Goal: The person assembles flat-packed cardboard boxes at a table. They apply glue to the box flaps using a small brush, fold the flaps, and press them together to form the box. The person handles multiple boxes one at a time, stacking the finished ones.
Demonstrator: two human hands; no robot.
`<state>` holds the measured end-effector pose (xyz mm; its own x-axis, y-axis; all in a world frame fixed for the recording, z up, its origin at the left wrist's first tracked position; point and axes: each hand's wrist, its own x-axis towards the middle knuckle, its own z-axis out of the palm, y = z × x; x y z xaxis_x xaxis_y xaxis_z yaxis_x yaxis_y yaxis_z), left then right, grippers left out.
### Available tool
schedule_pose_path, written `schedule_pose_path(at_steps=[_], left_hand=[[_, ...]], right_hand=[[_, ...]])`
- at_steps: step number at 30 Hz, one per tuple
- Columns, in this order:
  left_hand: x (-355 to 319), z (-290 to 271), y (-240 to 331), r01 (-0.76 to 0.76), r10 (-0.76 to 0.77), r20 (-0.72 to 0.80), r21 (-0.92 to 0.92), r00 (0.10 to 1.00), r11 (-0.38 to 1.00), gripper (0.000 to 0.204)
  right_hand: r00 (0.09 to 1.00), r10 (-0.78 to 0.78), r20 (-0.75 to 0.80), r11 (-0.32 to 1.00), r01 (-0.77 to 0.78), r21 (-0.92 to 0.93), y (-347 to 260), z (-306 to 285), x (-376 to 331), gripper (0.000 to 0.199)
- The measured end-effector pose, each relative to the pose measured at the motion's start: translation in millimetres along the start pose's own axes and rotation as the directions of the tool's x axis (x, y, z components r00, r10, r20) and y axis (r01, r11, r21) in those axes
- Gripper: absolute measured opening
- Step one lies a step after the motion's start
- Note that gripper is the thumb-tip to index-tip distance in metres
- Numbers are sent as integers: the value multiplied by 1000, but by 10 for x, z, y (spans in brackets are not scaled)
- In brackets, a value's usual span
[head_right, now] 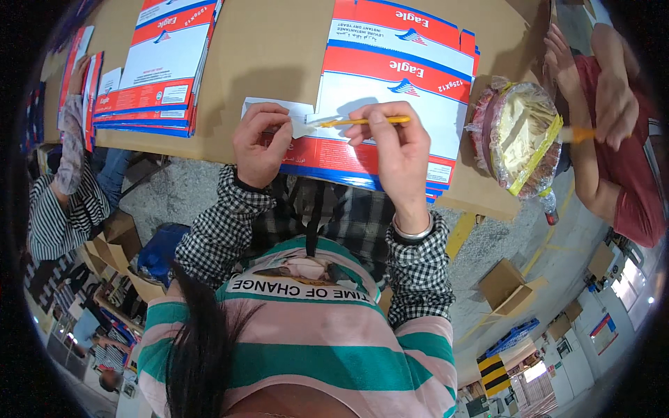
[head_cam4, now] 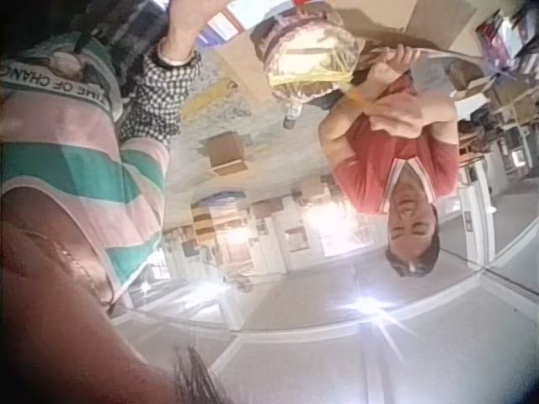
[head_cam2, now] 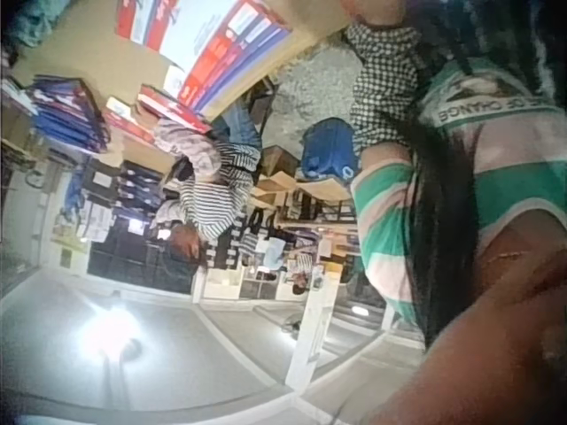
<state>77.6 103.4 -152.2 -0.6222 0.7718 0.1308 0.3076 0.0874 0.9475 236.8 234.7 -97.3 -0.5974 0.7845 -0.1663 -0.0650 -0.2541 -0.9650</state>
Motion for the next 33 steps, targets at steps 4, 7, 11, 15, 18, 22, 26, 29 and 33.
schedule_pose_path(at_steps=[4,7,11,15,18,22,26,29,33], left_hand=[[7,19,29,26,-26,-37,-22,999,999,6],[-9,16,4,-14,13,-45,-16,999,1000,7],[26,12,52,9,-9,-7,13,1000,1000,14],[93,-9,99,106,-121,102,139,987,985,19],[187,18,62,104,-152,127,325,980,940,21],[128,54,182,39,-75,61,458,995,888,33],[-272,-120,204,20,153,-212,643,965,766,77],[-562,-460,105,91,183,-319,682,930,725,95],[-697,-601,189,361,-121,-416,568,901,739,84]], right_hand=[[999,-1,35,1000,2,-29,-49,-33,-48,9],[998,-68,-15,997,68,27,-111,-99,-90,10],[986,-136,-95,987,143,75,-234,-178,-148,12],[973,-185,-139,974,200,102,-346,-279,-275,12],[962,-214,-169,970,230,81,-441,-362,-430,13],[945,-230,-231,967,250,60,-554,-421,-676,13],[884,-216,-414,961,269,72,-593,-459,-842,12],[897,-243,-369,941,310,134,-615,-447,-833,11],[887,-318,-335,914,381,140,-836,-415,-860,11]])
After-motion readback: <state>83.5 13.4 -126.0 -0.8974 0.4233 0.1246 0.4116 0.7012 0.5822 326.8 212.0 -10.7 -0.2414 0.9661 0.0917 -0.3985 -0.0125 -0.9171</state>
